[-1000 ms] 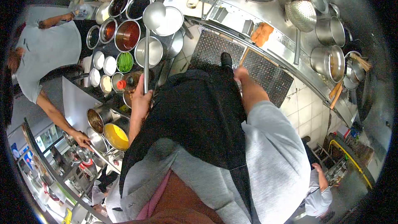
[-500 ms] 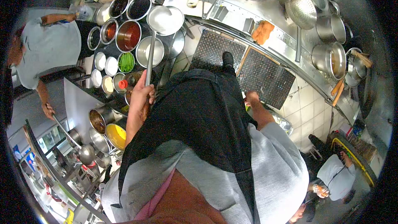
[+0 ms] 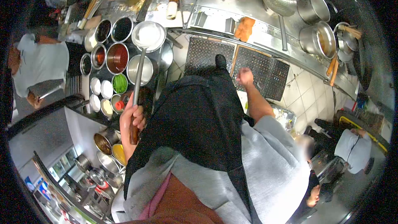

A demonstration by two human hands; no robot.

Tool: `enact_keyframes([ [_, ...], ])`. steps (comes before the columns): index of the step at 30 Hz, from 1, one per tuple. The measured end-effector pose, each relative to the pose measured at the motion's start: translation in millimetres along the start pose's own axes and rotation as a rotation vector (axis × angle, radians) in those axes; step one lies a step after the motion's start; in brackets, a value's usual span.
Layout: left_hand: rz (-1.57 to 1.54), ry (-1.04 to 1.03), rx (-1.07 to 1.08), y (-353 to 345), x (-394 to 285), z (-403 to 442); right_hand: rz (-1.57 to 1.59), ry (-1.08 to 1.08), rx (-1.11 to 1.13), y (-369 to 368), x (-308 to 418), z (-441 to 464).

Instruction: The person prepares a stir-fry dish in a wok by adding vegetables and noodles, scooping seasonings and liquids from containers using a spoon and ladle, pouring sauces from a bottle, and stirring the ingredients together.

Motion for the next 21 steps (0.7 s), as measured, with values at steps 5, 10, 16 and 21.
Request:
enact_keyframes([
  [5, -0.058, -0.005, 0.144, -48.7, -30.2, 8.1, -0.112, 0.469, -0.506, 49.8, 121.7, 49.7],
  [10, 0.033, -0.007, 0.324, -131.9, -67.4, 62.7, -0.104, 0.493, -0.498, 47.8, 218.6, 86.1],
  [16, 0.412, -0.071, 0.261, -248.1, -86.6, 172.2, -0.448, 0.496, -0.472, 29.9, 271.8, 86.7],
  [21, 1.290, -0.226, 0.201, -302.0, -84.2, 287.0, -0.258, 0.413, -0.080, 25.5, 275.8, 90.2],
])
Point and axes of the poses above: each hand's wrist, its own z-axis towards the middle knuckle, its own y-axis out of the back of the hand, x = y × z, the point moved 9 cm from there along z, towards the middle knuckle, and after that the axes turned 3 degrees about z, right-handed, at the moved point
